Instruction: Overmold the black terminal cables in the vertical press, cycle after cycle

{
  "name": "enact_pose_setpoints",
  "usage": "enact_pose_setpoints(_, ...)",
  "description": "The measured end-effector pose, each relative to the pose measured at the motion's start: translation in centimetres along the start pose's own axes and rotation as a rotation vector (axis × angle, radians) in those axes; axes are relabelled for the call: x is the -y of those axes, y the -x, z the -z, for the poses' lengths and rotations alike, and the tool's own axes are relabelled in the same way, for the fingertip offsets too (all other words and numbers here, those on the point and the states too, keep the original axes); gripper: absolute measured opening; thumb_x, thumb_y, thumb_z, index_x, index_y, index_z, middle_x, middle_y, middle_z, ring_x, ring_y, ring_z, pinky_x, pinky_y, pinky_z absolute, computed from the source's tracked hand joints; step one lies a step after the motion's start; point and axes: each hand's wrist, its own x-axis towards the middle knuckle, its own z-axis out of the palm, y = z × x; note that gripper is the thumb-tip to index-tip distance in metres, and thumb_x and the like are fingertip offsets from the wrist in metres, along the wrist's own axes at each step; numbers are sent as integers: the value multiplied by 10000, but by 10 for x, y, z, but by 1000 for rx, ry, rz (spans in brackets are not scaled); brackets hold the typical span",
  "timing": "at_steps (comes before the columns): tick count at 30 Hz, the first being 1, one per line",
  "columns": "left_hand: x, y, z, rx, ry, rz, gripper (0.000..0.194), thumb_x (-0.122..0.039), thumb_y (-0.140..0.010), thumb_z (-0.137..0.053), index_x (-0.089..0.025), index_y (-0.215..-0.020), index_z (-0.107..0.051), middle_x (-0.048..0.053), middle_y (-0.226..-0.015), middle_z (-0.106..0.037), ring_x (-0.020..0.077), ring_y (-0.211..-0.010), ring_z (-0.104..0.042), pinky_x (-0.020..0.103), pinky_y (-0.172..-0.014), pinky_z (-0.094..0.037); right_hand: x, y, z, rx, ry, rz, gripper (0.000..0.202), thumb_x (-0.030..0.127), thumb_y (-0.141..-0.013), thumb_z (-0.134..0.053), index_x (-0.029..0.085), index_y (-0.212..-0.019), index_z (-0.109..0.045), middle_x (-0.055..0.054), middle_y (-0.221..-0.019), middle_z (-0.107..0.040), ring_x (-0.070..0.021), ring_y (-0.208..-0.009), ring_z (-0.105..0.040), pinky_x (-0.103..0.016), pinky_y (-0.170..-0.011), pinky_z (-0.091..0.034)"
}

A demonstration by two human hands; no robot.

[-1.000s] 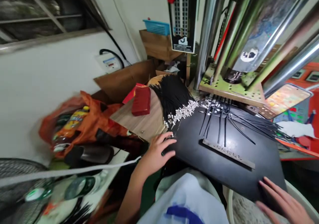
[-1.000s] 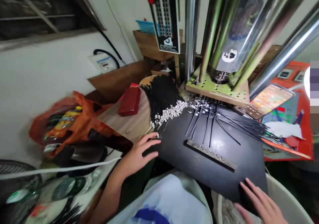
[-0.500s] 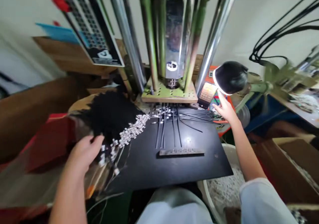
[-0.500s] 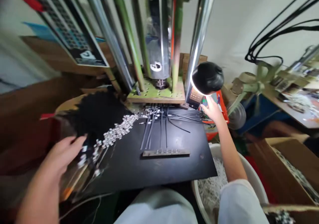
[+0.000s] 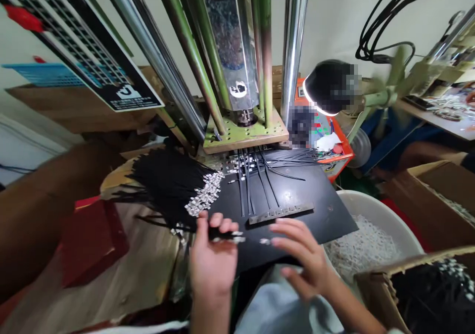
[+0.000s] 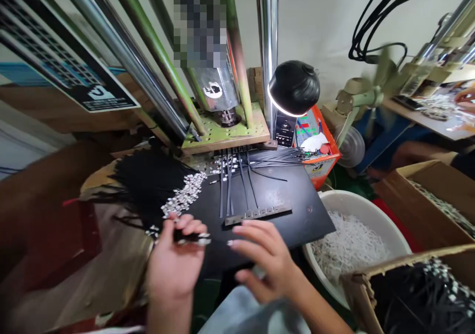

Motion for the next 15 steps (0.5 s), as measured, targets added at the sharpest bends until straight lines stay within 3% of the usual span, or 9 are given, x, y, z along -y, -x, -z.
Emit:
enact_pose_setpoints(2, 2, 12, -29, 56, 128, 225, 508, -371, -993, -126, -270, -1018, -623, -7, -717, -590, 129, -711, -626, 241, -708, -571, 3, -36, -23, 17, 14, 207, 332, 355, -978, -408, 182, -1200, -585, -106, -1186, -694, -234, -1248, -561, -436, -1033, -487)
enact_pose_setpoints(5, 4, 21, -58, 194, -3, 360, 618, -359, -961, -68, -206, -921, -666, 61, -766, -654, 159, -844, -676, 243, -775, -573, -1, -63, -35, 9, -16, 223, 280, 236, -984, -382, 153, -1156, -587, -95, -1094, -731, -170, -1183, -612, -356, -1047, -479)
enact_pose_setpoints(7, 3, 20, -60, 156, 163, 441, 462, -350, -958, -238, -221, -858, -670, 57, -792, -681, 152, -882, -694, 251, -837, -571, -4, -62, -34, 0, -77, 145, 288, 178, -983, -367, 131, -1194, -557, -120, -1092, -725, -159, -1180, -614, -341, -1030, -496)
enact_pose_setpoints(10, 5, 13, -53, 1, 618, 616, 214, -335, -896, -489, -234, -820, -662, 20, -849, -700, 135, -924, -700, 295, -960, -543, -7, -46, -34, -13, -125, 105, 327, 154, -983, -356, 140, -1275, -503, -135, -1117, -707, -171, -1228, -578, -371, -1035, -496)
enact_pose_setpoints(12, 11, 10, -51, 19, 660, 570, 215, -398, -884, -519, -256, -840, -674, 7, -877, -702, 142, -969, -692, 321, -1000, -529, -8, -36, -39, 18, -127, 88, 344, 181, -992, -340, 147, -1301, -486, -137, -1163, -689, -188, -1285, -528, -418, -1089, -440)
enact_pose_setpoints(15, 25, 16, -58, 166, 435, 401, 284, -491, -871, -504, -310, -984, -692, 13, -980, -709, 186, -1090, -655, 358, -1021, -515, -10, -31, -45, 137, -124, 46, 403, 290, -1021, -257, 145, -1331, -470, -150, -1304, -620, -229, -1406, -375, -521, -1166, -279)
